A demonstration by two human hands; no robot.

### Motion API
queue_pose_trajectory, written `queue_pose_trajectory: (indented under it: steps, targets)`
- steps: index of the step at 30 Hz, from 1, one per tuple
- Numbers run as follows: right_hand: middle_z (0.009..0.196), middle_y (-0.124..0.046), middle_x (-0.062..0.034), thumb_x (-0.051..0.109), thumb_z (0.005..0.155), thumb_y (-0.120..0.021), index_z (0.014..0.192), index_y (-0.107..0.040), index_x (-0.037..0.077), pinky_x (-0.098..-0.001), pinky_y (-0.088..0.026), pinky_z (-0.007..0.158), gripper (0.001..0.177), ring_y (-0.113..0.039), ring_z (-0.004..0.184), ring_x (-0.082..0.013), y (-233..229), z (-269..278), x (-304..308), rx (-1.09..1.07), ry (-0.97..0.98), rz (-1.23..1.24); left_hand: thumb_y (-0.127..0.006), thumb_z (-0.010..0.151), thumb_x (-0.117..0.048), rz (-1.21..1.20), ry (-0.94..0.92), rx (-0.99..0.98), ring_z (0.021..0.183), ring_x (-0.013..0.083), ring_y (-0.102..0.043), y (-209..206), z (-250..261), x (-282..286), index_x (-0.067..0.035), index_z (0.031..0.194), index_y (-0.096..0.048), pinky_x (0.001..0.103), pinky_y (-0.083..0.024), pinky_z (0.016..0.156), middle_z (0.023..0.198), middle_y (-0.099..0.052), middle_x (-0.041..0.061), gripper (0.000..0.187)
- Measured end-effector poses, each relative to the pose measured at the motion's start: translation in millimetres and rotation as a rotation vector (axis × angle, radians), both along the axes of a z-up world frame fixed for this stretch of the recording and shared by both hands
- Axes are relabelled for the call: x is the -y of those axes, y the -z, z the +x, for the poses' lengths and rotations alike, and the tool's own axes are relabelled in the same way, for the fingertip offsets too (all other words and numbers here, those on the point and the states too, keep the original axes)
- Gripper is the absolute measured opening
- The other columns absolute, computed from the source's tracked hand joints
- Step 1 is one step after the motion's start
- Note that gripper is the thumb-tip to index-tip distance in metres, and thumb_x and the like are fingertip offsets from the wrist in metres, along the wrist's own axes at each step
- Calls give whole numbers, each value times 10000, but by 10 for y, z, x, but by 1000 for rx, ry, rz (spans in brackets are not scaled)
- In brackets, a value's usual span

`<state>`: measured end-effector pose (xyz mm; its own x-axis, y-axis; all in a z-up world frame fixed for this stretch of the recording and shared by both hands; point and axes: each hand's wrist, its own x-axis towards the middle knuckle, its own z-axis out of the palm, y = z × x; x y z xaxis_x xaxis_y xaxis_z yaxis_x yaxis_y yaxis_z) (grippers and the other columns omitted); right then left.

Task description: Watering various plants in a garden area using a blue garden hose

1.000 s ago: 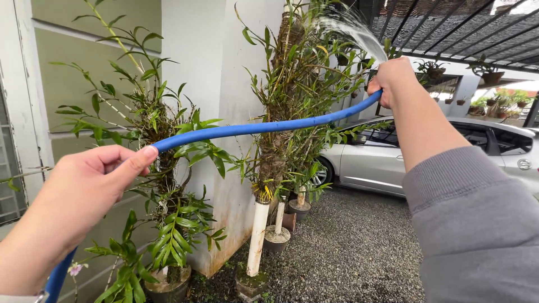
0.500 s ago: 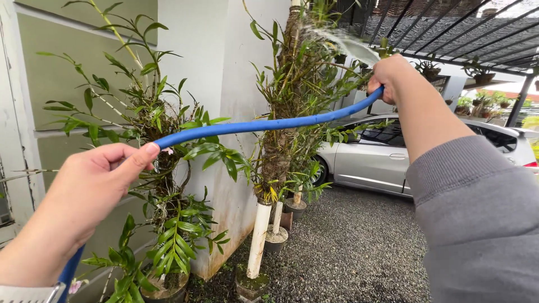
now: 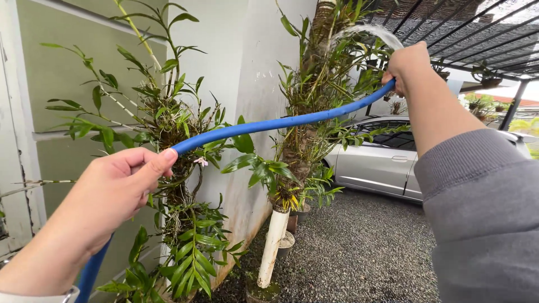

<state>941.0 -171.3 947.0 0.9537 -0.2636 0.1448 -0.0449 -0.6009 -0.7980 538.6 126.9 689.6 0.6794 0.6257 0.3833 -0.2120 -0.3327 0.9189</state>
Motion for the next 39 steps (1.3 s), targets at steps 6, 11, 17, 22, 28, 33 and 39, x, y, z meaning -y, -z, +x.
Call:
queue_pose_trajectory:
  steps: [6,11,17,22,28,33,39]
  targets:
    - [636,-369,73,447,1058,-303,834,-225,196,-169,-238,455,345,-274,480,-39,88,-201,-90,125,-37,841,-682,1063,-331,-33,39,-1,494,143,-235,-4,56,-166,-26,811,-683,295,-161,440,591,-346,44,396]
    - [645,-299,92,396,1012,-274,813,-204,219,-166,-178,467,275,-229,498,-21,64,-174,-135,105,-85,731,-680,1061,-340,-53,79,10,489,134,-215,-34,101,-280,-27,818,-664,290,-137,417,587,-293,29,397]
    - [655,-274,86,490,1060,-301,816,-250,219,-171,-262,432,368,-249,497,-33,96,-253,-218,201,-126,859,-679,1058,-320,-58,112,36,475,129,-215,35,180,-431,-28,811,-672,285,-134,416,577,-292,26,382]
    - [763,-472,-15,66,1049,-143,1330,-367,277,-190,-300,400,416,-351,500,-50,168,-488,-329,336,-95,582,-670,1068,-333,-77,130,69,479,119,-197,87,226,-501,-40,810,-655,277,-120,428,572,-273,15,391]
    - [767,-425,101,289,1034,-163,859,-253,250,-163,-228,523,201,-228,528,-33,-31,-284,-377,194,-196,609,-692,1059,-344,-56,68,52,503,129,-232,48,208,-543,-62,801,-675,275,-140,445,598,-317,18,384]
    - [688,-498,37,546,1044,-266,860,-325,195,-137,-303,423,400,-359,479,-20,-11,-309,-403,205,-40,815,-688,1064,-347,-64,52,24,505,134,-234,-16,146,-479,-59,815,-668,269,-136,437,615,-344,33,381]
    - [656,-338,89,547,1057,-312,810,-280,209,-138,-296,431,419,-293,503,-10,55,-339,-330,207,-67,866,-680,1074,-334,-70,83,12,496,126,-213,-6,144,-435,-49,801,-662,275,-136,438,579,-297,24,395]
